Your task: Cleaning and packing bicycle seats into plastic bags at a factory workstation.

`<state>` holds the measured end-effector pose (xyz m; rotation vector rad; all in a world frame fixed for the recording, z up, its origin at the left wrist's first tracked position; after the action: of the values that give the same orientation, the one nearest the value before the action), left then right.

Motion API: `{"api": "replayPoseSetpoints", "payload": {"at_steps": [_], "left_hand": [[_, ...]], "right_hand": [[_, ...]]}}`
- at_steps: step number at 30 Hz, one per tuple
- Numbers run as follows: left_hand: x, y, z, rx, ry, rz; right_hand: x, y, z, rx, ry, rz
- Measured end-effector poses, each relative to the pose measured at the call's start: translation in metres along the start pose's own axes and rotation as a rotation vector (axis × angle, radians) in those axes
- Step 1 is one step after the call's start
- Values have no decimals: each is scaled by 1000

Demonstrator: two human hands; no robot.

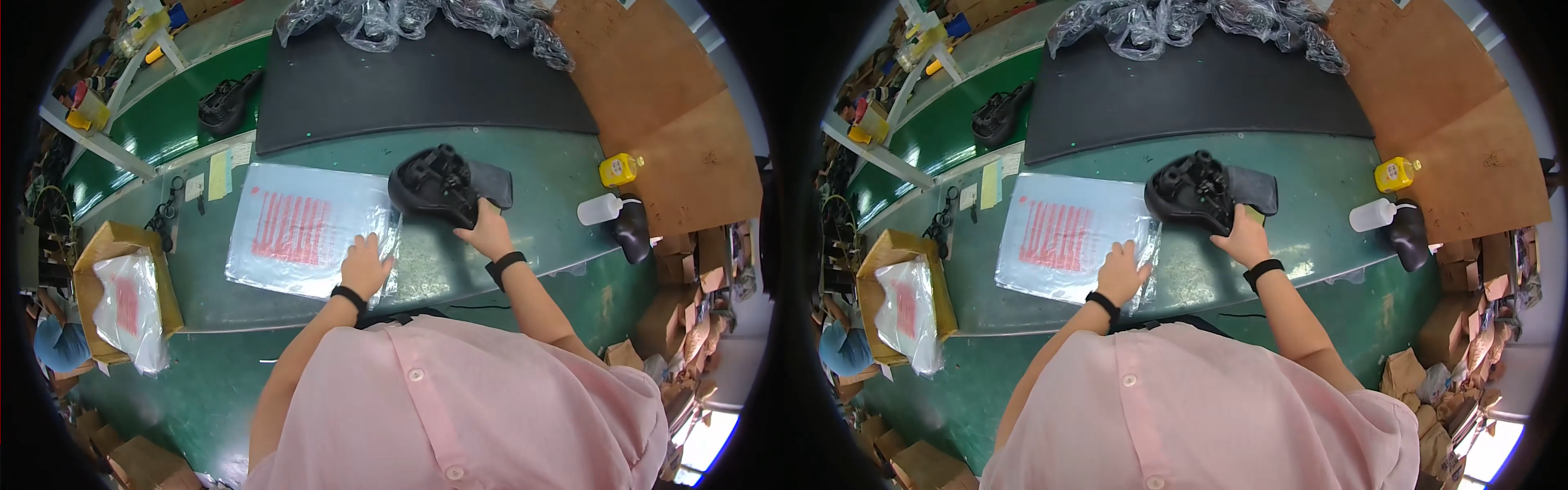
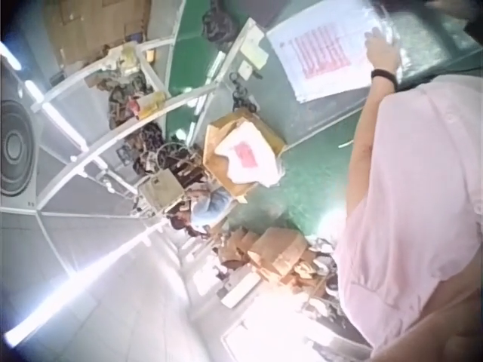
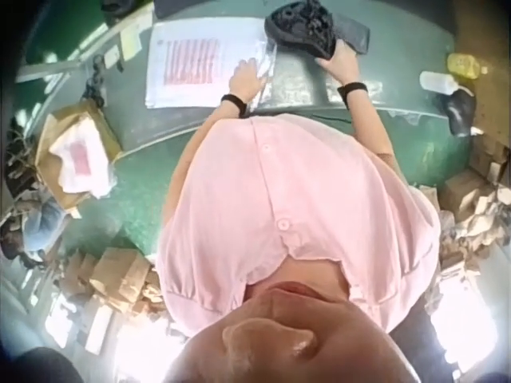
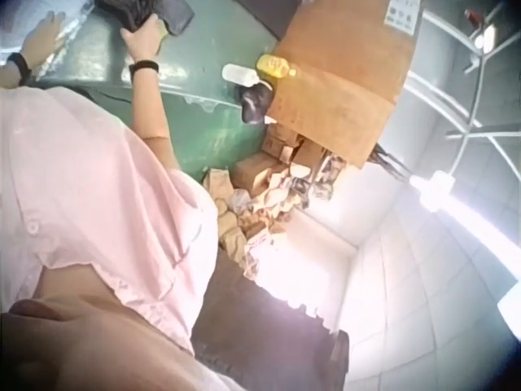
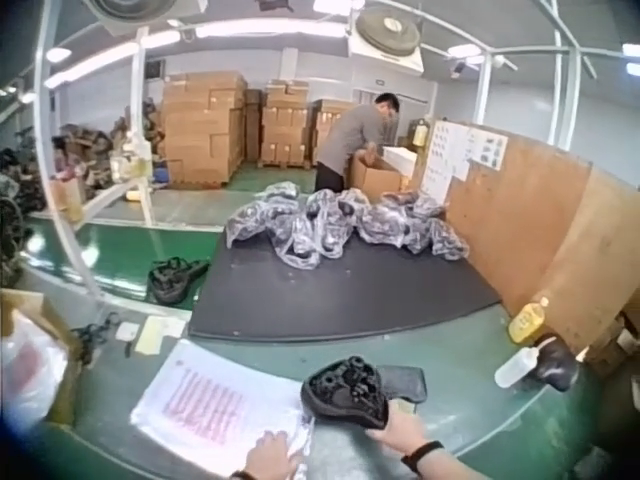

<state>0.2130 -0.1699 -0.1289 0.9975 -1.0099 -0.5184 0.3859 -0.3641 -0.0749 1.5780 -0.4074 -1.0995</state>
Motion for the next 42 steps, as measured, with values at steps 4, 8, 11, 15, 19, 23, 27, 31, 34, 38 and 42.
{"api": "replayPoseSetpoints", "payload": {"at_steps": [4, 8, 11, 15, 19, 23, 27, 31, 34, 38, 42], "left_hand": [[-7, -32, -21, -9, -5, -104], [-35, -30, -32, 89, -55, 123], [-71, -36, -42, -28, 146, 385], [-100, -43, -38, -259, 469, 925], [-116, -29, -35, -249, 504, 1094], [-128, -15, -30, -148, 481, 1170], [-119, 1, -22, -215, 451, 1239], [-111, -2, -20, -175, 326, 1428], [-110, -6, -18, -208, 385, 1486], [-121, 16, -5, -143, 444, 1322], [-149, 38, 6, -179, 499, 1175]], "right_hand": [[2, -43, 11, -53, 6, 58], [5, -78, 18, -211, -133, -151], [6, -79, 17, -201, -118, -220], [14, -99, 22, -405, -334, -830], [-12, -128, 25, -652, -417, -1352], [-45, -103, 20, -467, -358, -1340], [-106, -68, 4, -483, -64, -1318], [-161, -112, -3, -744, -100, -1481], [-184, -138, -9, -758, -80, -1492], [-196, -154, -15, -764, -76, -1502], [-195, -161, -24, -711, -82, -1376]]}}
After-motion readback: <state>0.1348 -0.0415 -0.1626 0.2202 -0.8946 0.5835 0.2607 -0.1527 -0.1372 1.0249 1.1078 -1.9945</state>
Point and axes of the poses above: each hand's wrist, its own z-axis away from the middle knuckle, its own y-axis out of the back of the hand, x = y × z, the point moved 8 cm from there along -z, towards the middle knuckle, and after that the axes turned 5 degrees about y, right-handed, at the moved point
